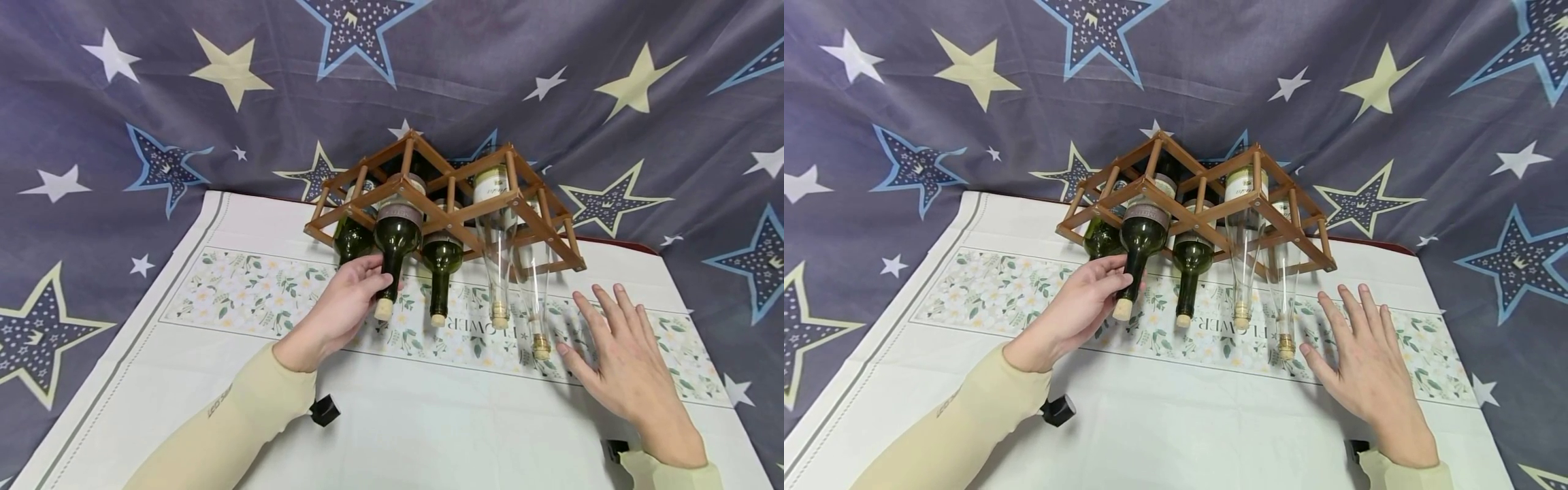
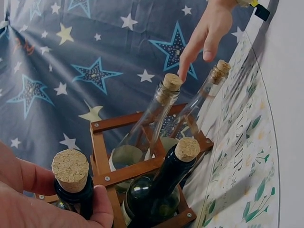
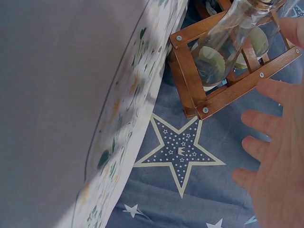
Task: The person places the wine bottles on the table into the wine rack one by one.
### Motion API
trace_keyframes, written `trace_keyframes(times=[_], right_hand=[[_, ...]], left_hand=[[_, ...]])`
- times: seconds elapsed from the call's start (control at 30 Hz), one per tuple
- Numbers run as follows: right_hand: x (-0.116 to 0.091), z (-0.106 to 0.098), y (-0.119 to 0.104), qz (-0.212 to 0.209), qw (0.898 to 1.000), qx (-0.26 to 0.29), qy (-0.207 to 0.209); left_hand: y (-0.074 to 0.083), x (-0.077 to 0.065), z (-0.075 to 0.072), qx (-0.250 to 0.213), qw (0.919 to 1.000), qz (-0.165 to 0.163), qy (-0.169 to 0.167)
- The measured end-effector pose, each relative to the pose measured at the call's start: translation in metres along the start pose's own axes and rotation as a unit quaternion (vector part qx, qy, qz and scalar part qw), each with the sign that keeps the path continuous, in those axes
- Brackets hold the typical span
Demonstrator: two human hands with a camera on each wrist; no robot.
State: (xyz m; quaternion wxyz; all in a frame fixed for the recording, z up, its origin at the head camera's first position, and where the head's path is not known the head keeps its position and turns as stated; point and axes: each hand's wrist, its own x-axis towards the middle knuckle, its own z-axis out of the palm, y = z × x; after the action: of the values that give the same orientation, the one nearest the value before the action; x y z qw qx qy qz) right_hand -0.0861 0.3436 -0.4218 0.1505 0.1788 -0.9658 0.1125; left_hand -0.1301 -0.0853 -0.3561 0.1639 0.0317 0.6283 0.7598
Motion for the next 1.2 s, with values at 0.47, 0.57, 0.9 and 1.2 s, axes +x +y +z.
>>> trace_keyframes(times=[0.47, 0.57, 0.9, 1.2], right_hand=[[0.0, 0.0, -0.001, 0.0, 1.0, -0.001, -0.001], [0.0, 0.0, -0.001, 0.0, 1.0, -0.002, -0.001], [0.0, 0.0, -0.001, 0.0, 1.0, 0.001, -0.002], [0.0, 0.001, -0.002, 0.001, 1.0, 0.002, -0.006]], left_hand=[[0.001, 0.01, -0.001, -0.01, 0.9999, -0.003, 0.008], [0.002, 0.013, -0.001, -0.011, 0.9999, 0.0, 0.006], [0.002, 0.018, -0.003, -0.009, 1.0, 0.002, 0.003], [0.004, 0.019, -0.003, -0.018, 0.9997, -0.014, 0.001]])
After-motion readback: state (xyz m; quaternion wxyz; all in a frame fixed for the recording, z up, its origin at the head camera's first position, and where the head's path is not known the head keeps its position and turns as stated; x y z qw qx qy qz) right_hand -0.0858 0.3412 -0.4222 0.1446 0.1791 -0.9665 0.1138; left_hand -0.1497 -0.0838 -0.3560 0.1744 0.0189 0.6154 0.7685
